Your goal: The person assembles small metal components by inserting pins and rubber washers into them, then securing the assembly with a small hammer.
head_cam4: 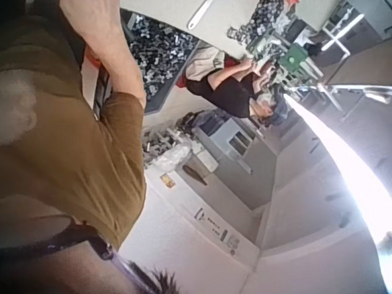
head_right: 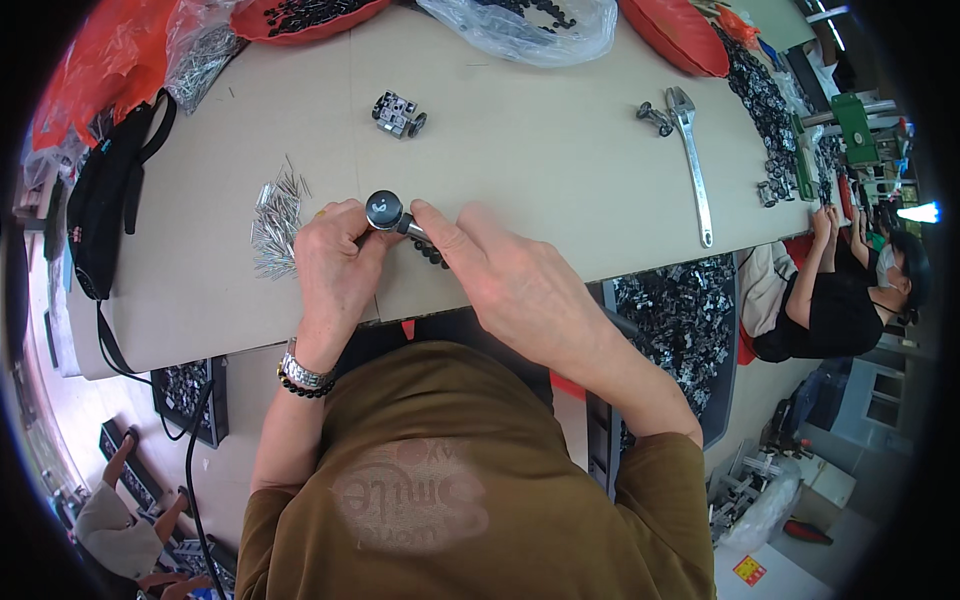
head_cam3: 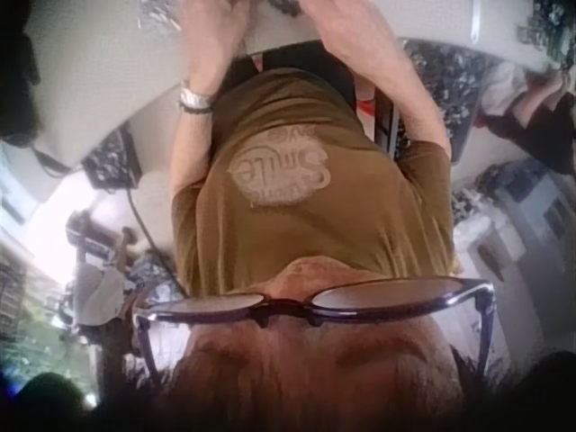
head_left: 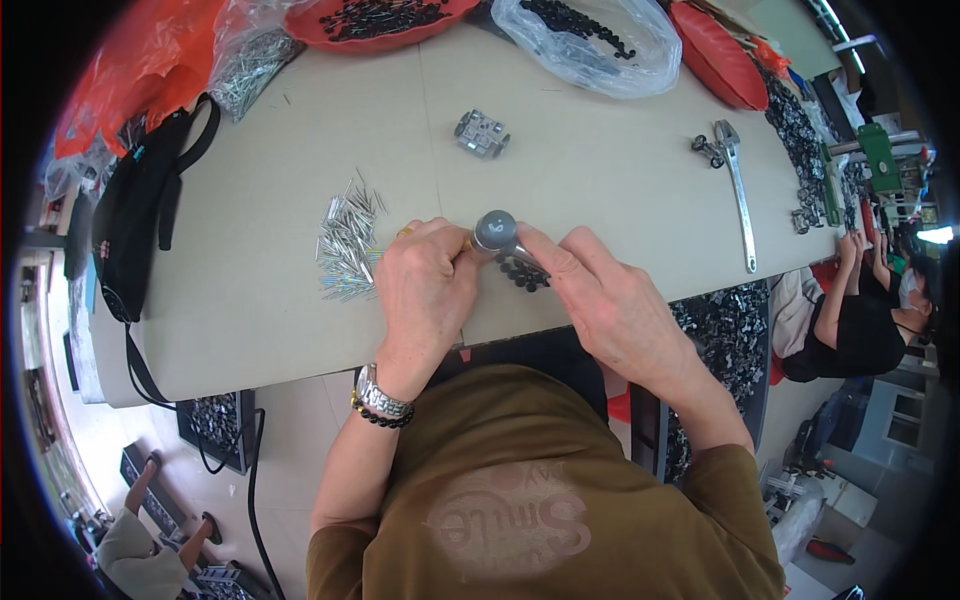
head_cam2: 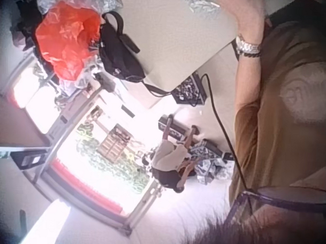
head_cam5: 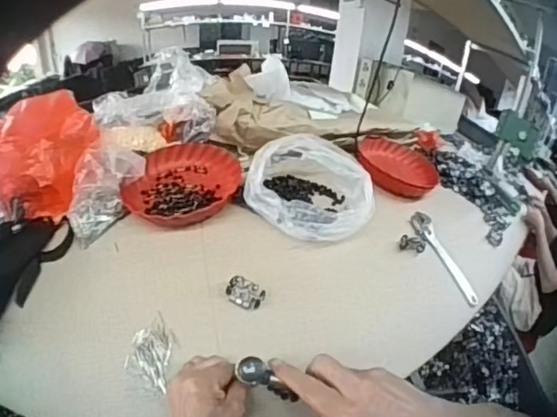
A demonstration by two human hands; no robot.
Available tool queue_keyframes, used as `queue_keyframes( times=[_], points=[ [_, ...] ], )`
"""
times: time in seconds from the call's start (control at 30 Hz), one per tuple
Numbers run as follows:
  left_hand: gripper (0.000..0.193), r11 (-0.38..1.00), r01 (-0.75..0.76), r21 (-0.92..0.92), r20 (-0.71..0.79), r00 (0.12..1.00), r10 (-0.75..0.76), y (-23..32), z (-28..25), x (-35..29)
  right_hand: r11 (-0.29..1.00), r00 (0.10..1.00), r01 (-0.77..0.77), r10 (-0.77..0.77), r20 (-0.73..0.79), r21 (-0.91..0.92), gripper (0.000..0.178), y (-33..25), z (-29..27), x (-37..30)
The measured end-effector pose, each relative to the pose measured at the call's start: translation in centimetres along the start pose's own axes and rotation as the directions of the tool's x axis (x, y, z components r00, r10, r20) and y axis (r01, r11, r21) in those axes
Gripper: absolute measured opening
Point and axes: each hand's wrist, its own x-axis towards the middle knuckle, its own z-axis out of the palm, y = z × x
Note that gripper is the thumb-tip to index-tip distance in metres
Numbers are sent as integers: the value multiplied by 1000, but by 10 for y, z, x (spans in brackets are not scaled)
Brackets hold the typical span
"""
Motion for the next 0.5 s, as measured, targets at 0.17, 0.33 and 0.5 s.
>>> queue_keyframes(
  times=[0.17, 0.33, 0.5],
  points=[
    [8, 999, -40, -8, -24, 999, 40, -5, 1, 0, 995, 990, 26, -12, -139, 101, 62, 6, -2, 4],
    [9, 998, -61, -12, -18, 998, 61, -6, -5, -2, 997, 948, -73, 57, -315, -40, 58, 28, 2, 4],
    [2, 787, 197, -585, 119, 980, -158, -6, -10, -4, 842, 899, -296, 86, -429, -451, 52, 76, 25, 7]
  ],
)
